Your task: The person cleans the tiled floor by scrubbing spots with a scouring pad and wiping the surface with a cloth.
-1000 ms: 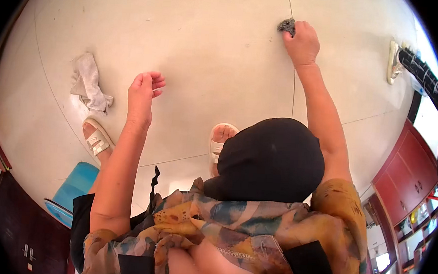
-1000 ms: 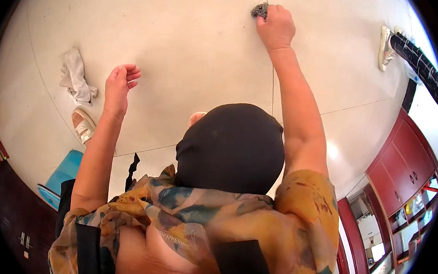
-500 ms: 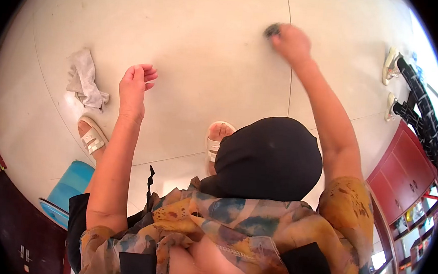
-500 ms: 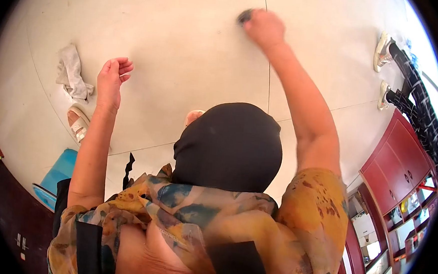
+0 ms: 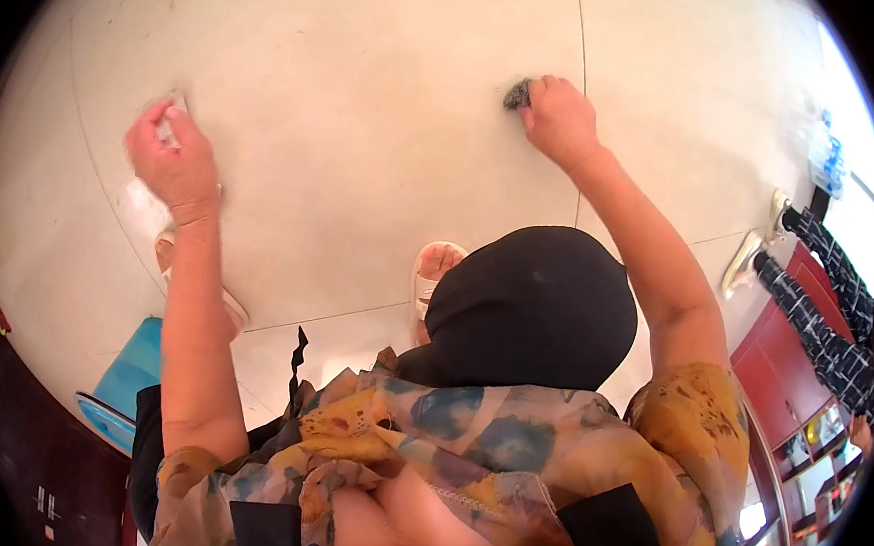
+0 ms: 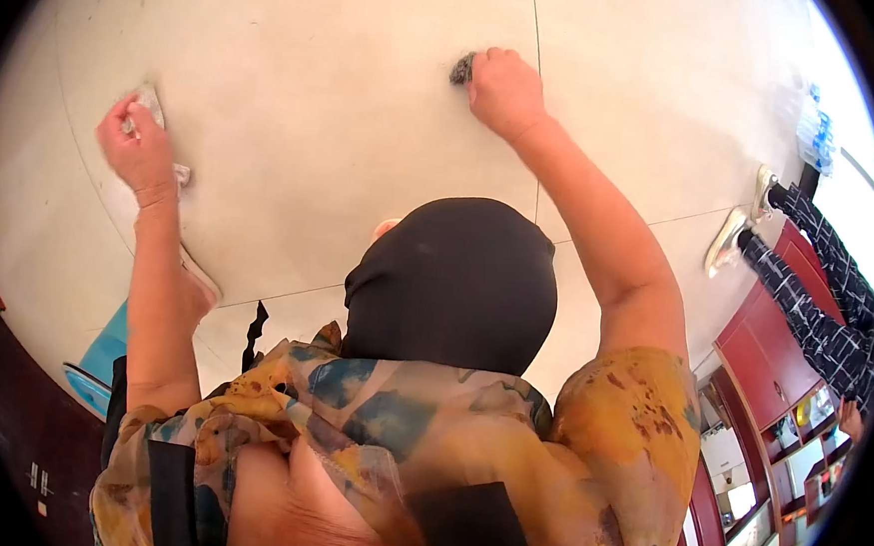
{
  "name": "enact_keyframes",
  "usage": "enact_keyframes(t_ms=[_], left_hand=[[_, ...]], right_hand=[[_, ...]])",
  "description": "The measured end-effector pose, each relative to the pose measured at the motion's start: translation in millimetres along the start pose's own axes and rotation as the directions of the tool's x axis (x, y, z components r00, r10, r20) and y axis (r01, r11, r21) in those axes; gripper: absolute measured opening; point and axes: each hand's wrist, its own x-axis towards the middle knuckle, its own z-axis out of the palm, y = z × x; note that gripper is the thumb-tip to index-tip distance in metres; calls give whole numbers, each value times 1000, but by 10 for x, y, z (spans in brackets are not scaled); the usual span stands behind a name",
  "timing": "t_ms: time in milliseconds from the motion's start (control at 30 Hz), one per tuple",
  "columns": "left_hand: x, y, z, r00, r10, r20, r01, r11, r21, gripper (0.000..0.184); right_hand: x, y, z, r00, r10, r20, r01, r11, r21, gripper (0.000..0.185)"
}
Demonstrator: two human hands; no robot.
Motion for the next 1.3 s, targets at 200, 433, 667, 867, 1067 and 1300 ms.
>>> enact_keyframes(t_ms=[200, 433, 667, 867, 1067, 1300], left_hand=[[226, -517, 44, 985, -172, -20, 159, 852, 499, 80], [-88, -727, 307, 846, -353, 400, 21, 771, 637, 102], [-38, -655, 291, 850, -354, 390, 2, 742, 671, 99], [-79, -699, 344, 874, -311, 373, 1, 770, 638, 98], [-61, -708, 319, 841, -368, 396, -1, 731, 682, 98], [-72, -759, 308, 839, -360, 409, 12, 763, 647, 98]], right_hand=[[399, 420, -115, 981, 189, -34, -191, 976, -103, 23], [346, 98, -235, 960, 252, 123, -246, 967, -63, 26], [-52, 74, -158, 932, 250, 263, -237, 968, -81, 29], [682, 311, -296, 893, 404, 196, -395, 915, -85, 32], [17, -231, -98, 901, 198, 387, -192, 980, -56, 32], [739, 54, -173, 906, 398, 146, -392, 917, -67, 32]])
